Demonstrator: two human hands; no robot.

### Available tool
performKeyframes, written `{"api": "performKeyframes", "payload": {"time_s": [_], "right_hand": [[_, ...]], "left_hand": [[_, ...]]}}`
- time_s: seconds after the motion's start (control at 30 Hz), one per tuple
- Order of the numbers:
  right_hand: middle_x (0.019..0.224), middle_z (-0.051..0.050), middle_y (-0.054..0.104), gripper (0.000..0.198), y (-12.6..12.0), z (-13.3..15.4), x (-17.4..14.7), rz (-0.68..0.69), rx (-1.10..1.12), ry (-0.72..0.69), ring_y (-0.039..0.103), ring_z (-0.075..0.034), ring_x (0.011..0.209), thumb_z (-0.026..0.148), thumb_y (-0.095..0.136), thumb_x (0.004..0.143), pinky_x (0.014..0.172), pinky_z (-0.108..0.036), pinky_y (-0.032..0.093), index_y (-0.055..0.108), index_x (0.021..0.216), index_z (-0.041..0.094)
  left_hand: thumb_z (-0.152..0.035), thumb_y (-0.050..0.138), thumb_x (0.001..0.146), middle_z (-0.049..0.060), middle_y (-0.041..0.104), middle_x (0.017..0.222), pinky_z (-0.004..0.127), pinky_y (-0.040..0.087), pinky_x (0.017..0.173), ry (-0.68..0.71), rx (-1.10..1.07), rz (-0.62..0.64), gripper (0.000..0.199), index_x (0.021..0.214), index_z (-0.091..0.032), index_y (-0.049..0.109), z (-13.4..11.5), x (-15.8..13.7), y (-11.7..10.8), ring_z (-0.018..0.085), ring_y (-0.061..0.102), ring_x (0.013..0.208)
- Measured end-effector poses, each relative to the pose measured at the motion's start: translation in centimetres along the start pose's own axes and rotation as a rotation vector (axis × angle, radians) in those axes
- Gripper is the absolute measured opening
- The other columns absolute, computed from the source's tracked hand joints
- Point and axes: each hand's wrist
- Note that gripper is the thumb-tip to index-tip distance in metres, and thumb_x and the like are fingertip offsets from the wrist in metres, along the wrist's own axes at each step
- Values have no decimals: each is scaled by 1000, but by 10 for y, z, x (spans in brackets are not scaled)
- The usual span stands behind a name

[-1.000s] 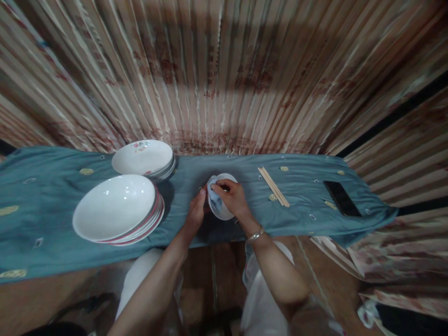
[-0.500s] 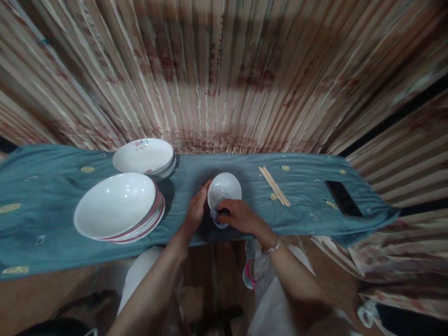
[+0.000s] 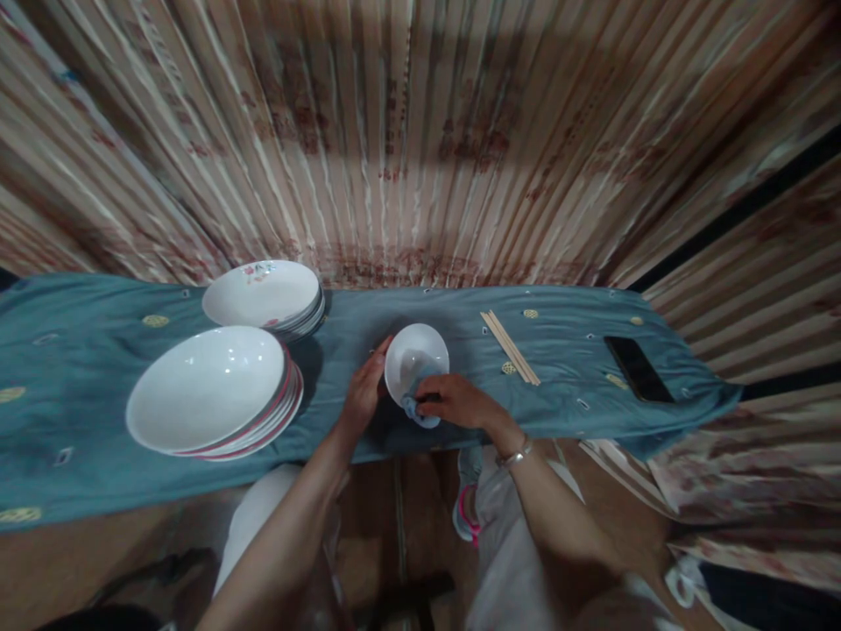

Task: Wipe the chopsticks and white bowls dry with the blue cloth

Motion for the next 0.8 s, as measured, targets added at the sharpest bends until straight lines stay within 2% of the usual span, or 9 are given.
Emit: {"api": "performKeyframes", "payload": {"time_s": [0.13,0.23,0.33,0.43,0.57,0.67,0.8], "right_hand": [[82,0,68,7,15,11,11,-130,153,-58,62,-13,76,20,65,79,71,-23,44,69,85,18],[86,0,69,7,23,20,19,-270,205,-94,63,-13,80,25,65,80,74,-23,45,68,84,19],[88,-1,70,12,26,24,28,-408,236,-70,63,-14,79,30,65,81,76,-24,47,68,85,20],[97,-3,70,14,26,21,39,-559,294,-45,64,-16,89,31,61,82,81,-26,49,67,89,21],[109,-8,67,23,28,12,53,-725,361,6,62,-18,101,27,55,82,88,-29,49,65,100,18],[107,-8,67,25,29,9,56,-708,389,4,62,-18,99,25,55,81,90,-30,49,64,102,17],[92,-3,69,16,25,10,50,-484,414,-61,63,-16,87,25,56,80,84,-28,49,65,91,19]], "left_hand": [[-57,46,87,7,54,139,40,29,113,76,83,8,59,130,-18,57,0,2,-1,25,46,131],[-61,42,87,7,55,139,38,26,115,101,121,12,61,127,-18,60,-2,2,-2,24,44,133],[-64,41,86,7,57,137,39,29,114,74,83,11,64,127,-18,60,-2,1,-2,25,46,131],[-64,42,86,8,59,134,43,38,108,7,4,2,65,130,-18,57,0,0,0,27,48,129],[-59,49,85,5,52,141,43,45,103,-26,-15,22,59,132,-24,56,0,-1,1,28,45,132],[-55,56,82,5,50,143,42,45,102,-21,-12,17,59,133,-24,54,1,-1,0,29,46,131],[-55,55,82,7,50,143,42,49,97,-49,-53,17,61,134,-23,53,0,-2,0,29,51,125]]}}
Point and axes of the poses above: each hand's wrist, its own x-axis towards the middle knuckle, its own y-axis out of the palm, z = x × y
